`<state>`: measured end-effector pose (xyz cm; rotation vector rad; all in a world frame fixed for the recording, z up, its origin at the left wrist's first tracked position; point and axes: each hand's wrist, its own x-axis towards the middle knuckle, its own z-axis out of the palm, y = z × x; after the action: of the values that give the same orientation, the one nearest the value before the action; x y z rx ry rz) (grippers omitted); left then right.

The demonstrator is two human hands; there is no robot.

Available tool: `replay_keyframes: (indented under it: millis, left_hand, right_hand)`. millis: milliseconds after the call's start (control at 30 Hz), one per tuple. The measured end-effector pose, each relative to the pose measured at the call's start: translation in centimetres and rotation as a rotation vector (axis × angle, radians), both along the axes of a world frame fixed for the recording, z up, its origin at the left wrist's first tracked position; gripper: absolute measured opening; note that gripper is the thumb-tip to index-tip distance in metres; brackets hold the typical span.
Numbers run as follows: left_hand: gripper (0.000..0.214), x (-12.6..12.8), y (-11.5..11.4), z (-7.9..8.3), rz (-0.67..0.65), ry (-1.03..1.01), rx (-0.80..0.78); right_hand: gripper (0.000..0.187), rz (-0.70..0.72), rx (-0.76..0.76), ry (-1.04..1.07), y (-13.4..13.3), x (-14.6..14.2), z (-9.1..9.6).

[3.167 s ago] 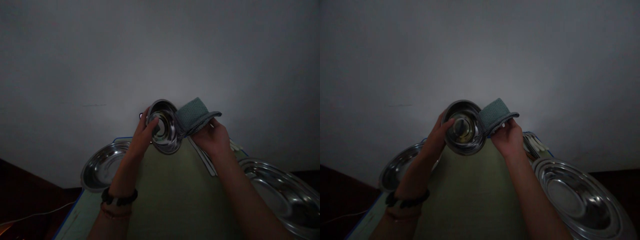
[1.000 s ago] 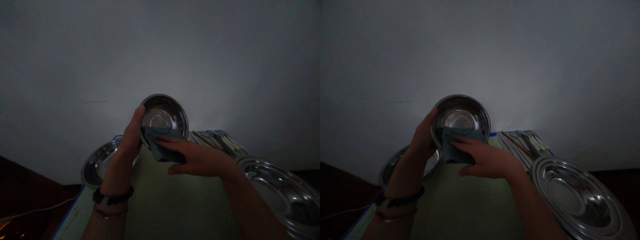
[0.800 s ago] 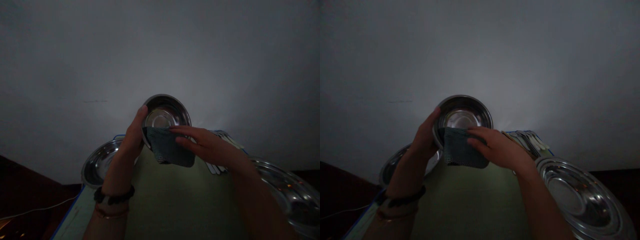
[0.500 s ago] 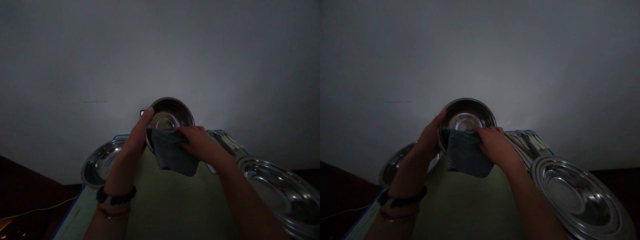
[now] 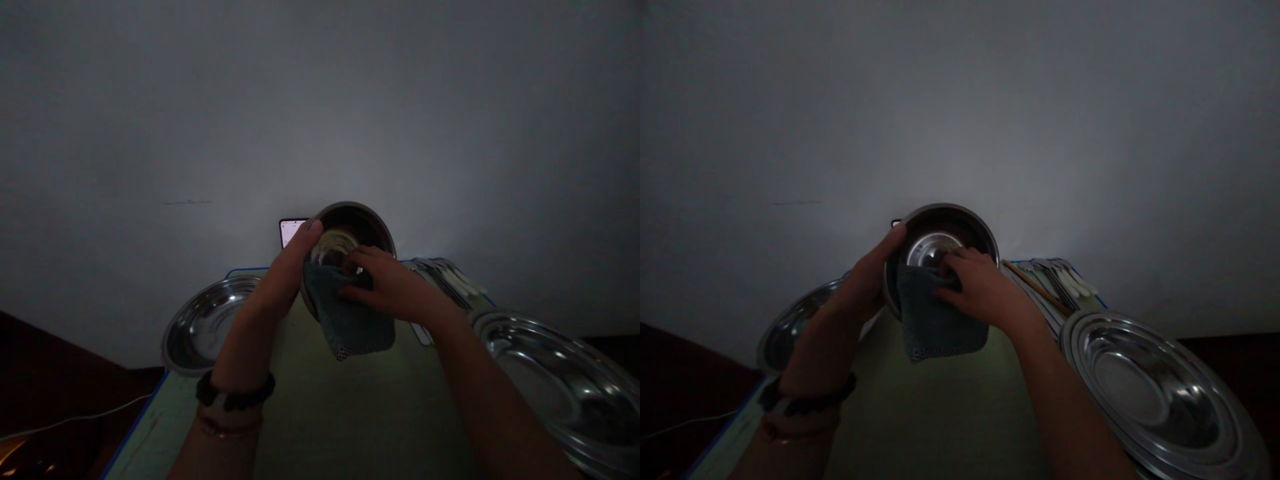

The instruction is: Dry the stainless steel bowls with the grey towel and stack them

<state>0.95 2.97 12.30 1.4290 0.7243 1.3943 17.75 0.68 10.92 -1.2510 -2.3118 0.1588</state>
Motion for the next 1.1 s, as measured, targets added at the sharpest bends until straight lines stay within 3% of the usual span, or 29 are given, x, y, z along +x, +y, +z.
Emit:
replay_keyframes:
  millis: [133, 267, 333, 500, 667, 733, 800, 900, 1000, 1100]
  left_hand:
    - [0.041, 0.0, 0.1, -0.3, -0.138, 0.039, -0.06]
    - [0.044, -0.1, 0.3, -0.5, -0.141, 0.043, -0.089]
    - [0.045, -0.2, 0.3, -0.6, -0.163, 0.043, -0.116]
    - [0.044, -0.4, 0.3, -0.5, -0.212, 0.028, -0.187]
    - [0.043, -0.2, 0.4, -0.4, -0.22, -0.013, -0.243]
    - [0.04, -0.1, 0.4, -0.4, -0.181, -0.034, -0.229]
    - [0.039, -0.1, 0.4, -0.3, -0.135, -0.047, -0.202]
    - [0.038, 0.0, 0.4, -0.1, -0.05, -0.053, -0.121]
    - [0.04, -0.2, 0.5, 0.0, 0.046, -0.022, 0.005]
    - [0.045, -0.7, 0.9, -0.2, 0.121, 0.008, 0.084]
  right_hand:
    - [0.028, -0.085, 0.017, -0.021, 0.2, 0.1, 0.0]
    - [0.021, -0.026, -0.001, -0.009, 0.3, 0.3, 0.6]
    - [0.029, -0.019, 0.018, 0.001, 0.3, 0.4, 1.0]
    - [0.037, -0.34, 0.038, 0.032, 0.2, 0.3, 0.9]
    - [0.027, -0.498, 0.344, 0.077, 0.0, -0.6, 0.4]
    - [0.025, -0.485, 0.373, 0.085, -0.4, -1.5, 0.3]
    - [0.028, -0.436, 0.292, 0.074, -0.7, -2.6, 0.0]
    - [0.049, -0.349, 0.141, 0.078, -0.8, -3.9, -1.3]
    - [0.064, -0.183, -0.001, 0.147, -0.4, -4.2, -2.6]
    - [0.065, 0.058, -0.182, 0.202, -0.2, -4.0, -3.1]
